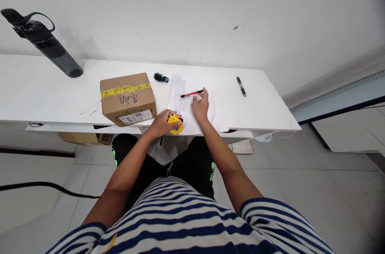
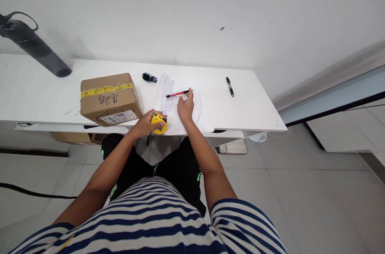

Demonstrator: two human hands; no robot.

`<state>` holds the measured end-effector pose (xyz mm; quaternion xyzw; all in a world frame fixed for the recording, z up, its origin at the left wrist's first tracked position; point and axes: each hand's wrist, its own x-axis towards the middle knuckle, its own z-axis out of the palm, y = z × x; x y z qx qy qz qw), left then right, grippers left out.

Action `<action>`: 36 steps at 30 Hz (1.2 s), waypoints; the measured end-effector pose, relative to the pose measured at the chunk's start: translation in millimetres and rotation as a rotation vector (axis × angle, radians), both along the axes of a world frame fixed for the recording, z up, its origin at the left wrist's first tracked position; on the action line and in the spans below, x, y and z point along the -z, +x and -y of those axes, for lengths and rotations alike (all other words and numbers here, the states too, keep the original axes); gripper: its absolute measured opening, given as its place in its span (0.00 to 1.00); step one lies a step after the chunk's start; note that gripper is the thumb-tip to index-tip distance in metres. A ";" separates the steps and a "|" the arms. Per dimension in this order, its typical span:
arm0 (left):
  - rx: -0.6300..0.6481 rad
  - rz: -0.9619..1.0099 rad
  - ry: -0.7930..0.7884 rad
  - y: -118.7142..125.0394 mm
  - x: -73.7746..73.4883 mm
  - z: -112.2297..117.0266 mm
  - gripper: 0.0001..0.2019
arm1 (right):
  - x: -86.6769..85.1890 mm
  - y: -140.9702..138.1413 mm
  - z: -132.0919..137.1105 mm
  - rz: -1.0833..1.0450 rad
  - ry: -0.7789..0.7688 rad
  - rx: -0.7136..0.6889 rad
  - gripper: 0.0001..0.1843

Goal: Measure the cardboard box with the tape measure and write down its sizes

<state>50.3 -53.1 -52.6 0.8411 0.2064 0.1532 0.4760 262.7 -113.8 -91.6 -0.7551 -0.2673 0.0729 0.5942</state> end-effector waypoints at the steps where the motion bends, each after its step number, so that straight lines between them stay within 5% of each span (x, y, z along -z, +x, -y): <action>1: -0.001 -0.001 0.001 0.1 0.3 0.0 0.19 | -0.3 -0.4 0.4 -0.018 0.006 -0.006 0.36; 12: 0.012 0.010 0.026 0.1 -0.8 -0.2 0.19 | -10.4 -6.6 3.2 0.007 0.018 0.015 0.39; 22: 0.003 -0.006 0.031 0.4 -3.0 1.5 0.20 | -9.8 -12.6 8.0 0.432 0.049 0.010 0.29; 29: -0.003 0.008 0.031 0.2 -2.1 0.8 0.20 | -9.6 -16.3 7.9 0.355 0.018 -0.121 0.30; 36: -0.001 0.013 0.020 0.8 -0.7 0.3 0.19 | -7.9 -17.9 9.7 0.249 0.071 -0.072 0.40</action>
